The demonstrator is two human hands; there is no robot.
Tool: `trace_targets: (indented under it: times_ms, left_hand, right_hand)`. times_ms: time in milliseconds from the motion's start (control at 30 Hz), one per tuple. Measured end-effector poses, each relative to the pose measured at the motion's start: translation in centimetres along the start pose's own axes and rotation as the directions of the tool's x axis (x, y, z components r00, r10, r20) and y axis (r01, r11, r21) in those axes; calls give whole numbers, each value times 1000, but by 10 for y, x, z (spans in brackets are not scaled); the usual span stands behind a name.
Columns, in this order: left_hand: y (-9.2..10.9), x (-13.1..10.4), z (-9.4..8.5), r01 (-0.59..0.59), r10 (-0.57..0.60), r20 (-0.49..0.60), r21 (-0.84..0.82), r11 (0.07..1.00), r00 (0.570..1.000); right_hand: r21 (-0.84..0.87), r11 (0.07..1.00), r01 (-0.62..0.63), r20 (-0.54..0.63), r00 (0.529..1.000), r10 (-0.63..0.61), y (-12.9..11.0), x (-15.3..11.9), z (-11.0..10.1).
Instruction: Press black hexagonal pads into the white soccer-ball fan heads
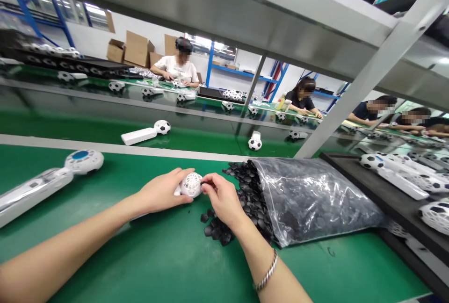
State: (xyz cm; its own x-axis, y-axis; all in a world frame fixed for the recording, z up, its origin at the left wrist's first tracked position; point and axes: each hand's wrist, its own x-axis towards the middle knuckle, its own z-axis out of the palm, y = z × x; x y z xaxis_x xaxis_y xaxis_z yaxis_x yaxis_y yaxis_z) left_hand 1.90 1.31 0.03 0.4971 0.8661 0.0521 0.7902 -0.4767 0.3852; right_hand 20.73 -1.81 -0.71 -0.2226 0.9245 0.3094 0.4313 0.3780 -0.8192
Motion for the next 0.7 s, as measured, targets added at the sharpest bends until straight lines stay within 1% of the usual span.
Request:
trace_targets:
  times_ms: [133,300,367,433,500,567,633,700]
  left_hand:
    - [-4,0,2,-13,10,-36,-61,998,999]
    - [-9,1,3,-11,8,-27,-98,995,1000]
    - [-10,2,3,-21,19,-25,-110,994,1000]
    - [-10,3,1,-40,38,-15,-117,992,999]
    - [-9,2,0,-53,53,-5,-119,992,999]
    - [-8,2,-2,-57,58,1,-123,991,998]
    - [-8,2,-4,-47,49,13,-137,990,999]
    - [-7,2,-5,-34,39,30,-152,988,999]
  right_hand:
    - [82,996,-35,10,999,35,-1,-2,2]
    - [63,997,-35,-23,999,36,-3,-1,0]
    - [30,1000,-6,-54,998,7,-3,0,-1]
    - [-55,998,43,-104,993,-48,-5,0,-3]
    - [-145,986,81,-125,987,-100,-6,0,-3]
    - [-144,987,74,-110,990,-90,-9,-2,-1]
    - [-84,996,37,-76,996,-43,-11,-4,3]
    - [-55,998,26,-45,999,-28,-12,-6,6]
